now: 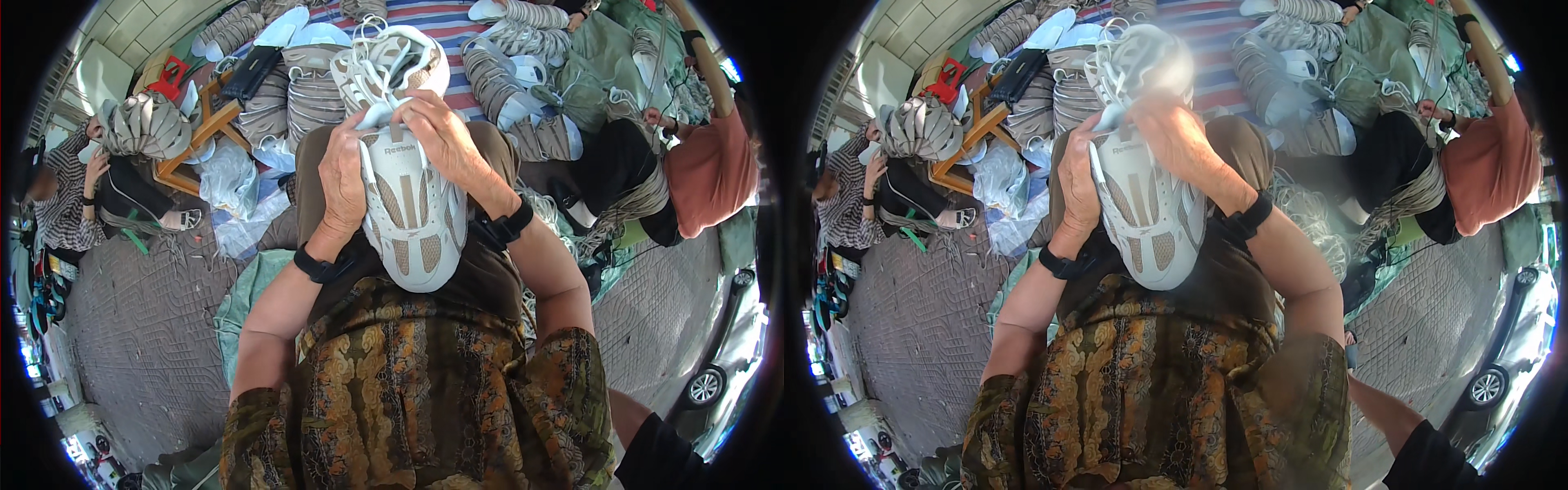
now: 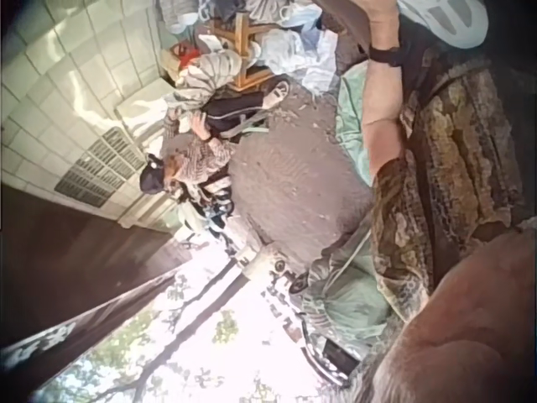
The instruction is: The person sits on the ground and laces a white sneaker by hand. They thread the laces through the eyelets, pull them tight, and tie a knot. The person is surrounded by piles of shoes and laces.
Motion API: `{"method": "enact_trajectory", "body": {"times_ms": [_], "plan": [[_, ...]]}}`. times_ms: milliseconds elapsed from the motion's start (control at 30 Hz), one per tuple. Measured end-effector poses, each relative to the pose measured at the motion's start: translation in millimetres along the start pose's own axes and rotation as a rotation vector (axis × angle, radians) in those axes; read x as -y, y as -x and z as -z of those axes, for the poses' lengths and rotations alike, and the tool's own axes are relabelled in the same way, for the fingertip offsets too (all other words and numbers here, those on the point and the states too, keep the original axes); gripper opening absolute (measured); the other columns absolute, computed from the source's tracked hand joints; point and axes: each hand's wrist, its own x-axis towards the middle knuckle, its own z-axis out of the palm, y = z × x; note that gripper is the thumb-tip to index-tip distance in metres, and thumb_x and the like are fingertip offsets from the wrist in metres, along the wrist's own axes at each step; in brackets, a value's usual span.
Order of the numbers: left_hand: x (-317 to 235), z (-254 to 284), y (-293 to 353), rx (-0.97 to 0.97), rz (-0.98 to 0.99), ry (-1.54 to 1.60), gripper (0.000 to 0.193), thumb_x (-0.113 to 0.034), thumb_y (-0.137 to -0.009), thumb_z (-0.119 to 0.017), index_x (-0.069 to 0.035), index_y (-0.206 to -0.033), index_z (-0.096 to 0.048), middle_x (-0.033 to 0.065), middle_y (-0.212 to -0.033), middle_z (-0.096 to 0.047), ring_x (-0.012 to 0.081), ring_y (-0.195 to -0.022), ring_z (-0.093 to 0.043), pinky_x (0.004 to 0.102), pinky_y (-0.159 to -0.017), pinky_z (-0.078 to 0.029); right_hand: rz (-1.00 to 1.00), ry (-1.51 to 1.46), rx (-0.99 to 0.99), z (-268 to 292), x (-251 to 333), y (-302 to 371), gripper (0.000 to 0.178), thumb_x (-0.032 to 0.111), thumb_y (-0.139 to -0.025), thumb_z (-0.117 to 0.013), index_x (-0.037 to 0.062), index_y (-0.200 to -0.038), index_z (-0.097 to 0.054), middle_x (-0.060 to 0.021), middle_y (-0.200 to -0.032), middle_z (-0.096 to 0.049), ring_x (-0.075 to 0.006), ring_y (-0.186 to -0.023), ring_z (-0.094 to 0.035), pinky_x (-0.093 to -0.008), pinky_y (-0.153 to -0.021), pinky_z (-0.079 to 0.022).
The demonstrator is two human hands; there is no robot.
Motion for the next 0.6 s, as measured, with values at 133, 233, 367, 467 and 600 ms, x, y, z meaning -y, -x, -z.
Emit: {"method": "enact_trajectory", "body": {"times_ms": [133,233,367,467,600], "plan": [[2,3,-2,0.053,-0.047,-0.05,0.049,-0.031,-0.102,-0.034,0.008,-0.104,-0.063,0.019,-0.123,-0.058,0.026,-0.109,-0.057,0.0338,-0.097,-0.042,-0.156,-0.111,-0.001,2,4,5,0.041,0.034,-0.101,-0.04,0.0013,-0.105,-0.064,-0.0166,-0.125,-0.056,-0.03,-0.122,-0.051,-0.0381,-0.099,-0.041],[1,11,-12,0.132,0.058,0.041,0.043,-0.031,-0.101,-0.042,0.006,-0.103,-0.064,0.0144,-0.115,-0.061,0.0209,-0.105,-0.058,0.0311,-0.096,-0.042,-0.077,-0.168,-0.07,5,5,9,0.041,0.036,-0.099,-0.04,0.0047,-0.111,-0.064,-0.0131,-0.107,-0.062,-0.0272,-0.104,-0.058,-0.0362,-0.095,-0.043],[-3,34,-42,0.256,0.399,0.275,0.036,-0.03,-0.097,-0.053,0.002,-0.108,-0.065,0.0104,-0.116,-0.064,0.0168,-0.107,-0.058,0.0297,-0.097,-0.042,-0.13,-0.374,-0.046,16,-2,14,0.05,0.044,-0.101,-0.04,0.0037,-0.126,-0.058,-0.0125,-0.12,-0.061,-0.0219,-0.113,-0.054,-0.0346,-0.1,-0.04],[-9,30,-57,0.243,0.321,0.204,0.038,-0.031,-0.096,-0.055,0.001,-0.113,-0.064,0.0105,-0.117,-0.064,0.0167,-0.108,-0.058,0.0304,-0.097,-0.043,-0.181,-0.394,-0.101,18,2,20,0.053,0.045,-0.101,-0.041,0.0024,-0.129,-0.055,-0.012,-0.123,-0.06,-0.0196,-0.115,-0.053,-0.0338,-0.101,-0.039],[-22,3,-40,0.317,0.339,0.049,0.037,-0.023,-0.094,-0.051,0.001,-0.121,-0.059,0.0069,-0.113,-0.062,0.014,-0.105,-0.056,0.0274,-0.095,-0.041,-0.186,-0.517,-0.192,19,-10,25,0.046,0.039,-0.103,-0.043,0.0018,-0.124,-0.058,-0.0102,-0.119,-0.063,-0.0179,-0.111,-0.056,-0.0327,-0.098,-0.042]]}}
